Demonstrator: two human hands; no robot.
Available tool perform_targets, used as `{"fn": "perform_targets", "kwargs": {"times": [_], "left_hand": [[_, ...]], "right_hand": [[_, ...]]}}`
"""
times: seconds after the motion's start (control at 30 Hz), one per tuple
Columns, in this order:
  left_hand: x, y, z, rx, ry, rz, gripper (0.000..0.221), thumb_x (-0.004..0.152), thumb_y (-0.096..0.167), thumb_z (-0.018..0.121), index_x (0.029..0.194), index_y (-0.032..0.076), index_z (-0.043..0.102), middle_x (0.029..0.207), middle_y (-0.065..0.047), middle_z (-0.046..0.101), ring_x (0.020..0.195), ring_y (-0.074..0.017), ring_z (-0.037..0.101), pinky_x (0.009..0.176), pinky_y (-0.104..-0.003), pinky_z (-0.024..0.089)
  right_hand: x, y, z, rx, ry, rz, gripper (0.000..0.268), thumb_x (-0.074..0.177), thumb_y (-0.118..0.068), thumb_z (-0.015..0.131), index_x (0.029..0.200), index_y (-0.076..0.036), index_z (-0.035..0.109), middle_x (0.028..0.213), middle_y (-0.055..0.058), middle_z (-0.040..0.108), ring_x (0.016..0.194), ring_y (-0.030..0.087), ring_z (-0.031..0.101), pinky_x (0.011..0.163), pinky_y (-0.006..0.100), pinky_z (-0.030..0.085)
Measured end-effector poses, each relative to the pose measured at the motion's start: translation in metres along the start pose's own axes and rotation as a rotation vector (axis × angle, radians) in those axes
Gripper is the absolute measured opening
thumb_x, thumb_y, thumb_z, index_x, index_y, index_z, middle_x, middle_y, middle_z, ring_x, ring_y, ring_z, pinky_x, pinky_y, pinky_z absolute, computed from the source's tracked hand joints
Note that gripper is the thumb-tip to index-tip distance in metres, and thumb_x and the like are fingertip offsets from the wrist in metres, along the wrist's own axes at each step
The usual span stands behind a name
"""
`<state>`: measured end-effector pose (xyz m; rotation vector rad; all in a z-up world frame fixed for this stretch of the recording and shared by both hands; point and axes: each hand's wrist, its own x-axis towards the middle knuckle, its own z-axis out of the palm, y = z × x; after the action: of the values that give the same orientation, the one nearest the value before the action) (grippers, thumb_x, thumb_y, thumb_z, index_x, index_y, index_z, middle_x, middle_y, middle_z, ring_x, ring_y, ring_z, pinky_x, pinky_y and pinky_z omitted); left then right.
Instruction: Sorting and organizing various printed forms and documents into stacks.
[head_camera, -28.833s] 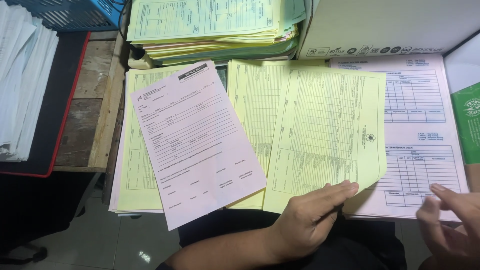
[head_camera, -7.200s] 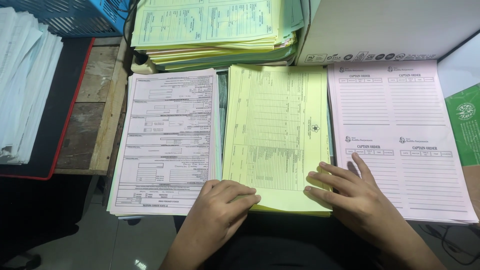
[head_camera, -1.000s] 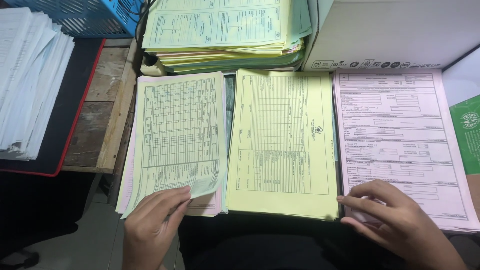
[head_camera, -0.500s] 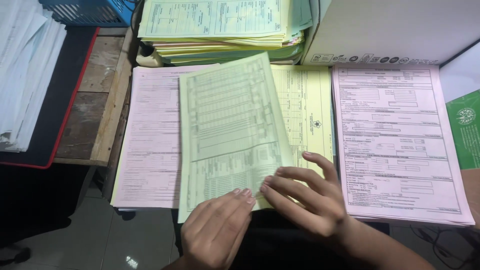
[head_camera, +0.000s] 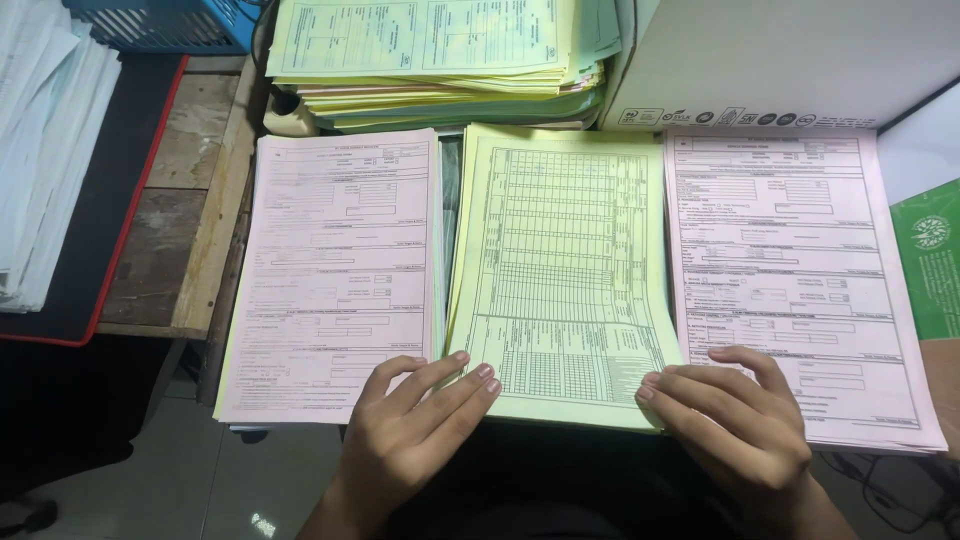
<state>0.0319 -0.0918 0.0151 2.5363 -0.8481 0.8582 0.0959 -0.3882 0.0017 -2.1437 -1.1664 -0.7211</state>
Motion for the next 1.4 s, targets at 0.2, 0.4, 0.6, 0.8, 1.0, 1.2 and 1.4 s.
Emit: {"fn": "perform_targets", "kwargs": {"times": [0.2, 0.4, 0.6, 0.8, 1.0, 1.2, 1.4], "left_hand": [[-0.001, -0.008, 0.011, 0.062, -0.034, 0.009, 0.020, 0.103, 0.006, 0.055, 0.102, 0.007, 0.075, 0.107, -0.005, 0.078, 0.104, -0.0283, 0.075, 0.084, -0.043, 0.050], [0.001, -0.007, 0.012, 0.066, -0.056, -0.021, 0.019, 0.103, 0.005, 0.054, 0.105, 0.007, 0.074, 0.109, -0.005, 0.078, 0.107, -0.0293, 0.074, 0.087, -0.045, 0.049], [-0.009, -0.007, 0.009, 0.045, -0.302, -0.195, 0.059, 0.078, 0.053, 0.077, 0.120, 0.012, 0.069, 0.143, -0.009, 0.060, 0.138, -0.0360, 0.049, 0.105, -0.063, 0.033], [-0.029, -0.020, -0.016, 0.063, -0.370, -0.450, 0.094, 0.066, 0.085, 0.067, 0.135, 0.021, 0.065, 0.158, -0.009, 0.047, 0.152, -0.0341, 0.032, 0.113, -0.074, 0.018], [-0.070, -0.035, -0.045, 0.073, -0.415, -0.715, 0.077, 0.063, 0.060, 0.089, 0.130, 0.027, 0.070, 0.160, -0.003, 0.045, 0.155, -0.0334, 0.026, 0.116, -0.065, 0.017], [-0.108, -0.047, -0.057, -0.013, -0.524, -0.836, 0.072, 0.064, 0.041, 0.094, 0.132, 0.031, 0.072, 0.156, 0.006, 0.052, 0.153, -0.0259, 0.032, 0.116, -0.058, 0.022], [-0.121, -0.040, -0.064, -0.108, -0.406, -0.850, 0.040, 0.084, 0.026, 0.076, 0.124, 0.028, 0.077, 0.143, 0.006, 0.067, 0.145, -0.0223, 0.050, 0.117, -0.050, 0.026]], "right_hand": [[0.000, 0.009, 0.009, 0.027, -0.006, 0.013, 0.011, 0.096, -0.010, 0.063, 0.091, -0.008, 0.073, 0.088, 0.006, 0.075, 0.078, 0.017, 0.071, 0.093, 0.039, 0.046], [-0.005, 0.017, 0.006, 0.051, -0.104, 0.072, 0.016, 0.099, -0.014, 0.058, 0.098, -0.010, 0.073, 0.099, 0.004, 0.075, 0.089, 0.019, 0.071, 0.099, 0.045, 0.046], [-0.019, 0.022, 0.003, 0.101, -0.274, 0.107, 0.041, 0.082, -0.041, 0.078, 0.118, -0.024, 0.071, 0.128, -0.001, 0.069, 0.125, 0.029, 0.061, 0.114, 0.055, 0.038], [-0.025, 0.019, 0.009, 0.114, -0.390, 0.018, 0.056, 0.081, -0.069, 0.072, 0.118, -0.027, 0.072, 0.117, -0.008, 0.071, 0.117, 0.023, 0.059, 0.113, 0.061, 0.025], [-0.029, 0.027, 0.003, 0.183, -0.415, 0.023, 0.060, 0.082, -0.067, 0.071, 0.126, -0.027, 0.069, 0.132, -0.009, 0.069, 0.133, 0.025, 0.053, 0.119, 0.063, 0.016], [-0.038, 0.033, -0.006, 0.251, -0.344, 0.089, 0.051, 0.085, -0.060, 0.064, 0.121, -0.026, 0.072, 0.138, 0.000, 0.065, 0.136, 0.032, 0.052, 0.123, 0.058, 0.024], [-0.044, 0.035, -0.012, 0.266, -0.338, 0.181, 0.048, 0.081, -0.053, 0.067, 0.119, -0.024, 0.075, 0.148, 0.008, 0.058, 0.148, 0.036, 0.040, 0.123, 0.053, 0.033]]}}
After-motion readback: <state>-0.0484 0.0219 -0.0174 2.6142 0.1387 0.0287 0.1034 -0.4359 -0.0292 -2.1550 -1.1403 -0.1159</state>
